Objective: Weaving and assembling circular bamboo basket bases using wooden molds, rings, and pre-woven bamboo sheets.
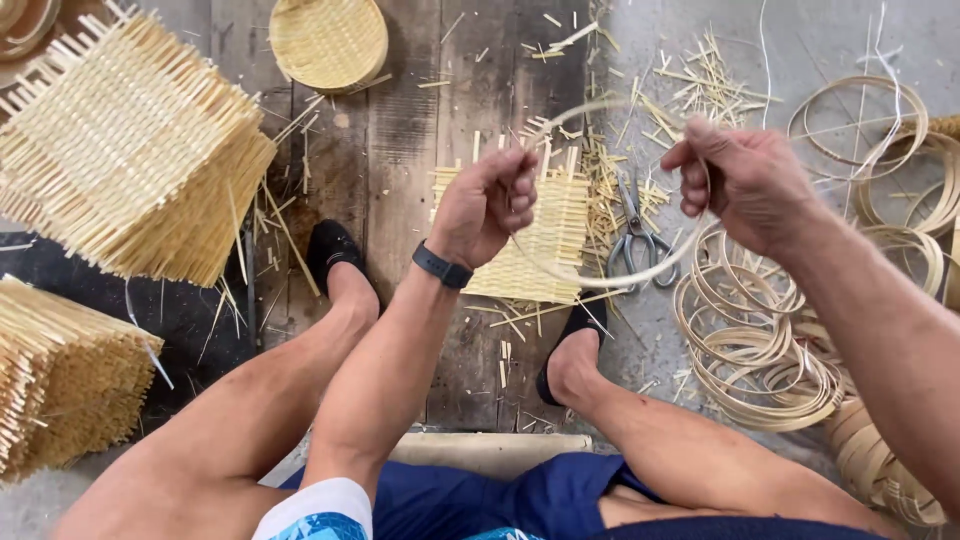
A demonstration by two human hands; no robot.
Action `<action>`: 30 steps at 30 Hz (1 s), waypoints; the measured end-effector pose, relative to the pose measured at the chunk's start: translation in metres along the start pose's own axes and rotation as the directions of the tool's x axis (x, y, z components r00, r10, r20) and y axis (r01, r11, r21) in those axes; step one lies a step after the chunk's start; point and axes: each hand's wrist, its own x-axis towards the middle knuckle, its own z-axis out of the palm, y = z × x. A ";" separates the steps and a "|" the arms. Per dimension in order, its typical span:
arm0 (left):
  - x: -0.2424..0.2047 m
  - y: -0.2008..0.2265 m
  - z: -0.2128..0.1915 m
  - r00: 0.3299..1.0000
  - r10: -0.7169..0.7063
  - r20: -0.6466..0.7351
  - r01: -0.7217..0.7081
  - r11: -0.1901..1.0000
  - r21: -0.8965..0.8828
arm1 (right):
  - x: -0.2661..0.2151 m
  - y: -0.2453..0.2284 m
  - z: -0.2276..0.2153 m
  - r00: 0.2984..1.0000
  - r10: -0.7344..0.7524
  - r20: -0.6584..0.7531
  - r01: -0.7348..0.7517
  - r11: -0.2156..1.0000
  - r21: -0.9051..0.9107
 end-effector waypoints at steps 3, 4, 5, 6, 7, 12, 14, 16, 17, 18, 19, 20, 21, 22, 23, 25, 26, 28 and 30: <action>-0.001 -0.002 -0.008 0.997 -0.062 -0.037 0.060 0.996 -0.059 | 0.022 0.037 0.007 0.995 0.044 0.091 -0.051 0.996 0.073; -0.001 -0.007 -0.012 0.997 -0.060 -0.046 0.056 0.996 -0.075 | 0.026 0.048 0.016 0.994 0.057 0.097 -0.064 0.996 0.063; 0.000 -0.010 -0.016 0.997 -0.008 -0.082 0.001 0.997 -0.078 | 0.031 0.057 0.025 0.997 -0.017 0.069 0.007 0.989 0.151; 0.000 -0.014 -0.019 0.992 0.044 -0.118 -0.054 0.995 -0.079 | 0.035 0.067 0.033 0.996 -0.088 0.034 0.078 0.969 0.236; 0.003 -0.013 -0.029 0.991 0.050 -0.126 -0.061 0.995 -0.084 | 0.038 0.068 0.039 0.995 -0.085 0.044 0.072 0.970 0.232; -0.021 -0.001 -0.029 0.994 0.075 -0.083 -0.083 0.993 -0.086 | 0.033 0.085 0.046 0.981 -0.190 -0.034 0.193 0.953 0.233; -0.037 0.004 0.003 0.989 0.057 -0.134 -0.077 0.986 -0.149 | 0.037 0.081 0.045 0.955 -0.281 -0.097 0.297 0.880 0.370; -0.039 -0.004 0.011 0.982 0.034 -0.183 -0.073 0.974 -0.213 | 0.039 0.072 0.054 0.919 -0.355 -0.168 0.390 0.775 0.496; -0.035 -0.016 0.001 0.984 0.040 -0.172 -0.087 0.958 -0.275 | 0.037 0.069 0.065 0.903 -0.316 -0.292 0.421 0.784 0.456; -0.031 -0.028 -0.010 0.986 0.047 -0.160 -0.100 0.937 -0.336 | 0.036 0.067 0.076 0.868 -0.277 -0.413 0.450 0.792 0.413; -0.032 -0.027 -0.017 0.985 0.050 -0.168 -0.104 0.936 -0.336 | 0.026 0.054 0.087 0.871 -0.274 -0.407 0.444 0.793 0.417; -0.032 -0.025 -0.024 0.994 0.078 -0.072 -0.093 0.967 -0.237 | 0.016 0.042 0.098 0.708 -0.640 -0.300 0.658 0.751 -0.050; -0.031 -0.024 -0.031 0.995 0.099 0.027 -0.094 0.986 -0.138 | 0.007 0.029 0.109 0.499 -0.867 -0.016 0.768 0.450 -0.456; -0.027 -0.020 -0.032 0.994 0.104 0.019 -0.100 0.985 -0.141 | 0.008 0.028 0.111 0.502 -0.865 -0.009 0.770 0.451 -0.451; -0.027 -0.020 -0.032 0.997 0.042 0.059 -0.040 0.999 -0.028 | 0.004 0.032 0.112 0.377 -0.898 0.228 0.763 0.161 -0.626; -0.026 -0.022 -0.035 0.995 -0.022 0.098 0.013 0.995 0.094 | 0.006 0.044 0.109 0.269 -0.840 0.471 0.696 -0.168 -0.698; -0.024 -0.024 -0.037 0.995 -0.071 0.065 0.063 0.991 0.120 | 0.014 0.053 0.105 0.410 -0.789 0.458 0.728 -0.020 -0.686; -0.012 -0.008 -0.028 0.995 -0.085 0.050 0.076 0.985 0.157 | 0.025 0.050 0.103 0.506 -0.726 0.466 0.744 0.093 -0.662; -0.021 -0.003 -0.014 0.963 -0.261 -0.064 0.269 0.942 0.203 | 0.007 0.053 0.110 0.577 -0.665 0.474 0.739 0.178 -0.650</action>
